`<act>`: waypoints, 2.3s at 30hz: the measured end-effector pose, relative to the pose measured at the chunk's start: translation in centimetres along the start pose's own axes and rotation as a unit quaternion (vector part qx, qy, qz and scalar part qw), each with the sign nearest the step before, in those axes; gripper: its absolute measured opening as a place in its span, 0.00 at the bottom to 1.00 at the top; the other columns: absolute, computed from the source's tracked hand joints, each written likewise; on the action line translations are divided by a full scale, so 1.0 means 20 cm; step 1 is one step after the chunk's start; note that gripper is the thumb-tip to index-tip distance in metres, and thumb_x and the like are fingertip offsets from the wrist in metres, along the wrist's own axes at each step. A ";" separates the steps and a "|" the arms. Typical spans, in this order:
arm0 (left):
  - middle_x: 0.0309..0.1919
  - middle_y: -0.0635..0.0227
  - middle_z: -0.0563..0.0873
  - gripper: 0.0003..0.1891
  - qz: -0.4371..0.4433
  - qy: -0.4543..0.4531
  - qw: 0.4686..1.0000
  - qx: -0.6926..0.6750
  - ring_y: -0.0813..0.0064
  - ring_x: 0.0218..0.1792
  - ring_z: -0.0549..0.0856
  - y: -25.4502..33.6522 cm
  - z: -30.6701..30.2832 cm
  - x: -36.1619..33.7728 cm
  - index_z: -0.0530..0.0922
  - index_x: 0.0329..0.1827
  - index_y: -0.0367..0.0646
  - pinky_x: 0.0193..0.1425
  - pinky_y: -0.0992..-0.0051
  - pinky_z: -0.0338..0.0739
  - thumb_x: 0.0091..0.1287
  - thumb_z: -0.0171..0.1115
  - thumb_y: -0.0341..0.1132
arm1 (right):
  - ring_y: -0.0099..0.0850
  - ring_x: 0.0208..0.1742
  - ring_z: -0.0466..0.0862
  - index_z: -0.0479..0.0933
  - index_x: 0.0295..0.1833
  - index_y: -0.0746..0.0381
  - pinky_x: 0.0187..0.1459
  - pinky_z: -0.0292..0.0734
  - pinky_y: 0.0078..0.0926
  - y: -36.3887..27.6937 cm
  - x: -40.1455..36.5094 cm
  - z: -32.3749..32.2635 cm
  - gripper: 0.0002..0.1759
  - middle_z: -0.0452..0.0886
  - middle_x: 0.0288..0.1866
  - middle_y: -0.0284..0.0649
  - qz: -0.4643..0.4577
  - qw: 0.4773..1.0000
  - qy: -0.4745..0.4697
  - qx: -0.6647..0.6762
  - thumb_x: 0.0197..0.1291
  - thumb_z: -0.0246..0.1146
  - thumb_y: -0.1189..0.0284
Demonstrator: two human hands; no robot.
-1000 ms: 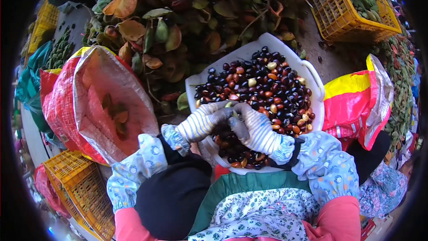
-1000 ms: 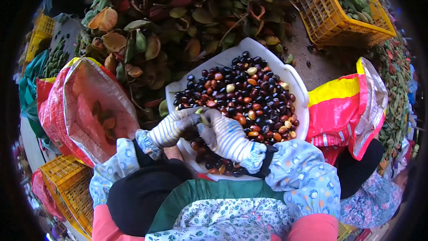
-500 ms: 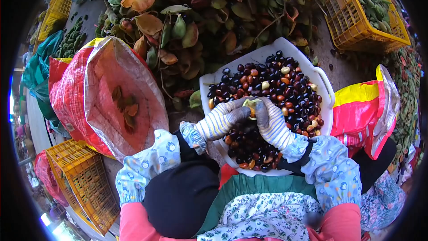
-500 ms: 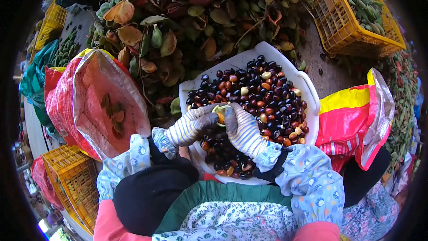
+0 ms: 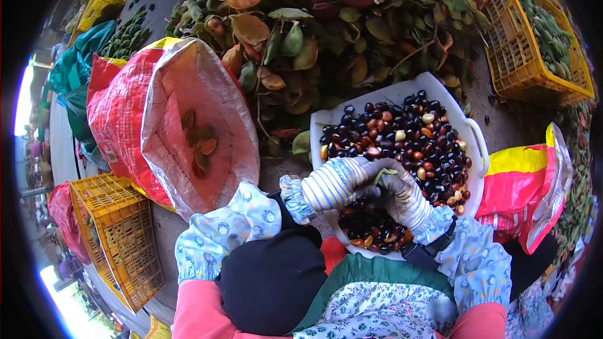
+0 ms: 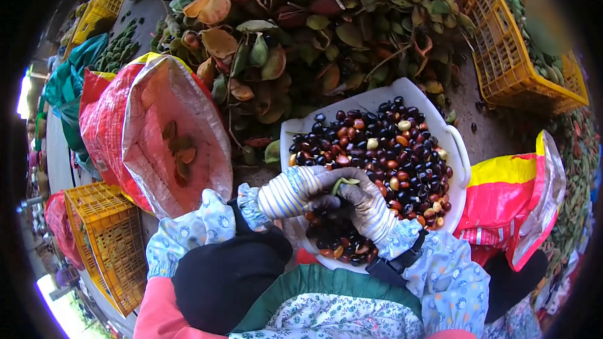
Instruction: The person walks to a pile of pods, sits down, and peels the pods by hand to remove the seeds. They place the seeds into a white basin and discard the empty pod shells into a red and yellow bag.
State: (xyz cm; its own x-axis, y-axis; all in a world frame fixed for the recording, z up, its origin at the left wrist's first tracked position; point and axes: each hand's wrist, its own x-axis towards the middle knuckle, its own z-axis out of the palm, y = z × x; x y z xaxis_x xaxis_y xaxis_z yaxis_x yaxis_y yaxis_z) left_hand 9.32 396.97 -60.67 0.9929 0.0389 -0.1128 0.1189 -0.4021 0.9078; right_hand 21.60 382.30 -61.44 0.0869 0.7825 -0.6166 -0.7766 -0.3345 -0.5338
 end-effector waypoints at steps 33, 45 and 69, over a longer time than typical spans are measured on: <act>0.30 0.56 0.84 0.25 -0.288 0.244 0.894 0.241 0.58 0.32 0.84 -0.01 -0.59 -0.52 0.72 0.57 0.42 0.36 0.65 0.77 0.59 0.62 0.46 | 0.50 0.66 0.66 0.56 0.69 0.51 0.61 0.67 0.43 -0.98 0.98 0.24 0.46 0.59 0.68 0.52 -0.048 0.532 0.310 -0.786 0.45 0.70 0.53; 0.52 0.56 0.80 0.26 -0.115 0.141 0.956 -0.230 0.65 0.55 0.78 -0.22 -0.21 -0.13 0.70 0.60 0.40 0.58 0.71 0.69 0.67 0.54 0.50 | 0.46 0.47 0.80 0.74 0.51 0.63 0.50 0.73 0.34 -0.92 0.81 -0.10 0.24 0.81 0.42 0.49 -0.250 0.637 0.243 -0.687 0.48 0.69 0.67; 0.46 0.69 0.76 0.22 -0.089 0.200 0.875 -0.432 0.81 0.49 0.75 -0.03 -0.04 0.05 0.68 0.52 0.39 0.58 0.77 0.69 0.59 0.65 0.36 | 0.17 0.34 0.77 0.69 0.57 0.62 0.36 0.74 0.15 -0.42 -0.14 0.03 0.28 0.77 0.36 0.32 -0.025 0.941 0.018 -0.336 0.62 0.56 0.51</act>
State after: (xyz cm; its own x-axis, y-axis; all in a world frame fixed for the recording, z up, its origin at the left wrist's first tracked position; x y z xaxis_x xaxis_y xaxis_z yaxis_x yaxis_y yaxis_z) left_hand 10.23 398.03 -60.93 0.8612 0.4171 -0.2906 0.0638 0.4784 0.8758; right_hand 27.55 383.31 -54.92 0.1435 0.7923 -0.5930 -0.2027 -0.5629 -0.8013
